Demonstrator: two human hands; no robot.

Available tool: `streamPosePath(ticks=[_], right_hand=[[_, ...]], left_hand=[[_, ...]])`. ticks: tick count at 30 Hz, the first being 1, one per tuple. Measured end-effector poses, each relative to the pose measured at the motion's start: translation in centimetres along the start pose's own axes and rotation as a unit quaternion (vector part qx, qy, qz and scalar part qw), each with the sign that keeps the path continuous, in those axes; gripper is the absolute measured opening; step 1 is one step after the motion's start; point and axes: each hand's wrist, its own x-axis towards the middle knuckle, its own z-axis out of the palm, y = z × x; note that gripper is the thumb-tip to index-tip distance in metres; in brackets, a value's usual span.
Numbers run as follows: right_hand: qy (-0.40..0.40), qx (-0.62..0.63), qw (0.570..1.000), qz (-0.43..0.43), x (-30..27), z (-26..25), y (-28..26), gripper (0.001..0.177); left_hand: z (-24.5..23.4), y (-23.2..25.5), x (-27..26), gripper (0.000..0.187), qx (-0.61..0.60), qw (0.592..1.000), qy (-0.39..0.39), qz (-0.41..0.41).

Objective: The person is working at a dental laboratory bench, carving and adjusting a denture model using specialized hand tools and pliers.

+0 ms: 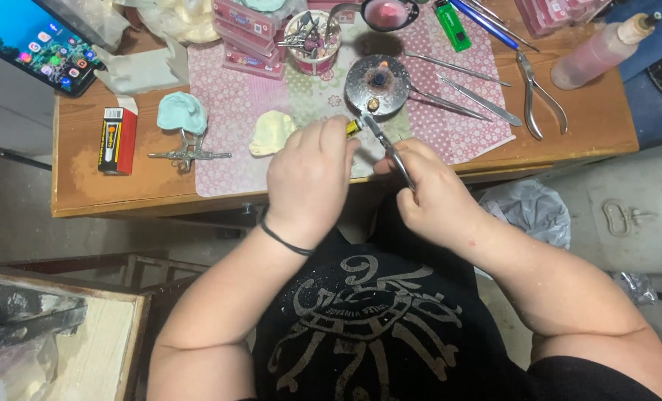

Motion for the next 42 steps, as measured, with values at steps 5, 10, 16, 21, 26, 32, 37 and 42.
streamPosePath(ticks=[5,10,16,21,26,32,37,42], right_hand=[[0.005,-0.001,1.0,0.019,-0.1,0.6,-0.3,0.043],[-0.009,-0.018,1.0,0.019,-0.8,0.8,0.3,0.041],[-0.002,-0.057,0.998,-0.03,-0.9,0.6,0.8,0.033],[0.012,-0.123,0.99,-0.066,-0.9,0.3,1.8,0.031],[0.051,-0.175,0.967,-0.181,-1.0,-0.2,2.7,0.026],[0.09,-0.254,0.901,-0.339,0.0,-2.5,3.4,0.017],[0.036,-0.241,0.834,-0.496,1.1,-4.5,1.9,0.018],[-0.003,-0.198,0.756,-0.624,1.7,-5.2,-1.1,0.023]], left_hand=[[1.5,0.9,0.6,0.028,0.027,0.999,0.019,-0.037],[1.8,0.6,0.3,0.029,0.029,0.999,0.007,-0.044],[1.7,0.6,0.4,0.033,0.016,0.998,-0.026,-0.049],[2.6,0.4,0.5,0.03,-0.094,0.982,-0.127,-0.102],[1.0,0.4,1.5,0.031,-0.209,0.928,-0.266,-0.155],[-0.6,-0.6,1.8,0.038,-0.435,0.794,-0.407,-0.12],[0.3,0.2,0.0,0.044,-0.534,0.63,-0.551,0.123],[1.3,3.7,-2.4,0.053,-0.601,0.4,-0.634,0.277]])
